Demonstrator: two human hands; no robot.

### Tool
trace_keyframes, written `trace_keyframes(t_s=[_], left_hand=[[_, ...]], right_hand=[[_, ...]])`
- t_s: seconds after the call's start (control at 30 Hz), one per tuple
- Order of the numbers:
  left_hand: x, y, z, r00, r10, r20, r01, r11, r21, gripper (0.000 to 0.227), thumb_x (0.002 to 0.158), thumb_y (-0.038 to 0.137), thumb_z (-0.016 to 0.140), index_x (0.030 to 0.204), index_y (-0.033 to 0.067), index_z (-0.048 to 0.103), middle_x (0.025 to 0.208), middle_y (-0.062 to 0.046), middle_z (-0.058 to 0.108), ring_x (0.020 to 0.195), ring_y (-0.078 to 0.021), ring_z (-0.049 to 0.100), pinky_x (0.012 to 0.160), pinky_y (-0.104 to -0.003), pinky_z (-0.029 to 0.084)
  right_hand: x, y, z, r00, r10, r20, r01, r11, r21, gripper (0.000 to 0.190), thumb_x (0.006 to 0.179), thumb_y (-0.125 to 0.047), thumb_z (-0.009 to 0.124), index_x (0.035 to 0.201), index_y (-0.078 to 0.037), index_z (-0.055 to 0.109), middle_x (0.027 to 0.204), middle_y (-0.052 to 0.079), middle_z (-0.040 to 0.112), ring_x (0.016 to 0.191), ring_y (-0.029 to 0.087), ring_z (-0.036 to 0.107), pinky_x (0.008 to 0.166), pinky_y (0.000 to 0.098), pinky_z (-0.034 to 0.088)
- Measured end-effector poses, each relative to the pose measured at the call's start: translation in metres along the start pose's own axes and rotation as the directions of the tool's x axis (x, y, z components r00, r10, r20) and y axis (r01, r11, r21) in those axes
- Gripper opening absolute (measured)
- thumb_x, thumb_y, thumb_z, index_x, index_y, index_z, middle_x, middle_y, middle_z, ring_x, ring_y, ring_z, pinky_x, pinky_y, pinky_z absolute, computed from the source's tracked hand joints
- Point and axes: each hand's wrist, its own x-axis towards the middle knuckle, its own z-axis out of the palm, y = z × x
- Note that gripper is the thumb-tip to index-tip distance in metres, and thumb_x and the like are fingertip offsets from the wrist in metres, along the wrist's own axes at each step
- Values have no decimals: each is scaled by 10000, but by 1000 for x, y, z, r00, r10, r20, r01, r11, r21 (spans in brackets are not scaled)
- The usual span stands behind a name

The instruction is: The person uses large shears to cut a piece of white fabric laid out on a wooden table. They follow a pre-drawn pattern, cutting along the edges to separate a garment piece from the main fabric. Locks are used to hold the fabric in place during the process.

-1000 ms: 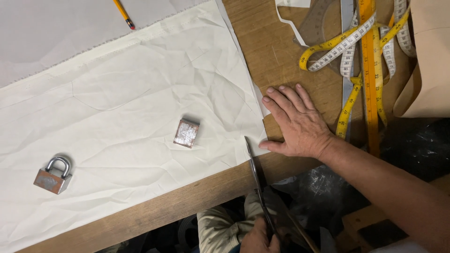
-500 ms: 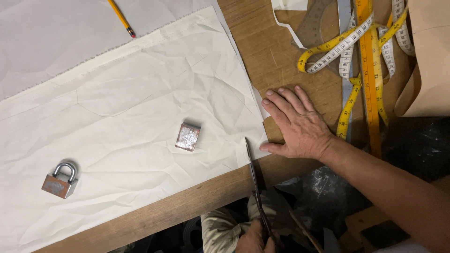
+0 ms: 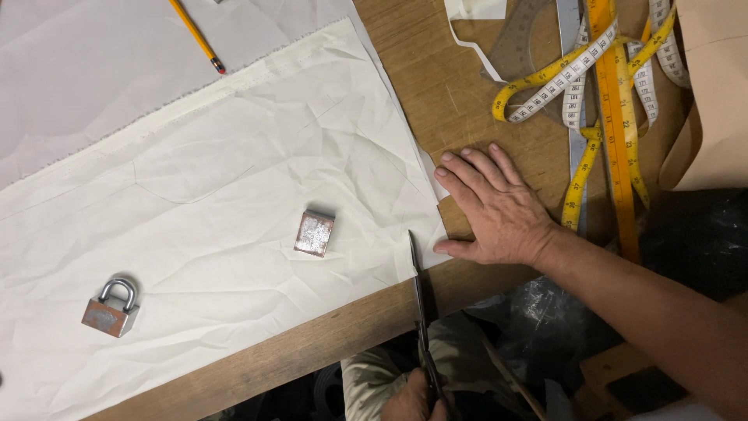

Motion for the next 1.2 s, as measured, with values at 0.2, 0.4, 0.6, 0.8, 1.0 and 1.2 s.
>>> trace_keyframes(t_s=[0.2,0.4,0.6,0.8,1.0,1.2], left_hand=[[-5,18,-23,999,-45,-16,45,999,-23,198,739,425,607,928,413,666,769,145,768,754,-104,758,690,-258,563],[-10,28,-43,996,-55,67,53,998,32,272,783,486,579,1038,410,632,791,151,795,765,-110,766,718,-242,575],[-3,21,-43,992,-124,13,123,990,63,211,744,510,658,941,435,663,728,159,761,717,-91,743,685,-232,552],[22,-24,-39,996,60,64,-69,987,147,309,768,499,621,1045,364,597,763,61,725,728,-182,728,673,-324,539],[6,2,-64,996,-93,16,85,953,291,366,747,530,591,1112,528,582,757,78,674,731,-161,684,663,-324,502],[-3,25,-92,985,-154,75,117,925,362,420,803,503,583,1221,538,599,782,31,688,797,-183,695,694,-340,504]], right_hand=[[1,-1,-2,1000,-2,-15,2,1000,6,1099,757,-865,533,1484,-40,530,1576,131,471,1442,344,424,1280,542,216],[1,0,-2,1000,-6,-22,6,1000,7,1087,771,-870,511,1475,-43,543,1577,129,474,1439,341,431,1281,536,218],[2,0,-3,999,-8,-39,8,1000,9,1098,769,-876,522,1475,-35,545,1582,130,474,1438,334,439,1280,530,227],[2,0,-4,999,-5,-33,5,1000,2,1101,770,-889,498,1475,-43,544,1581,129,478,1438,329,440,1283,524,219],[1,0,-2,999,-9,-49,10,1000,5,1093,794,-890,476,1485,-45,533,1575,132,477,1441,329,435,1282,525,219],[1,1,-2,998,-14,-62,16,999,32,1081,805,-875,490,1488,-38,523,1566,144,485,1433,338,444,1272,539,235]])
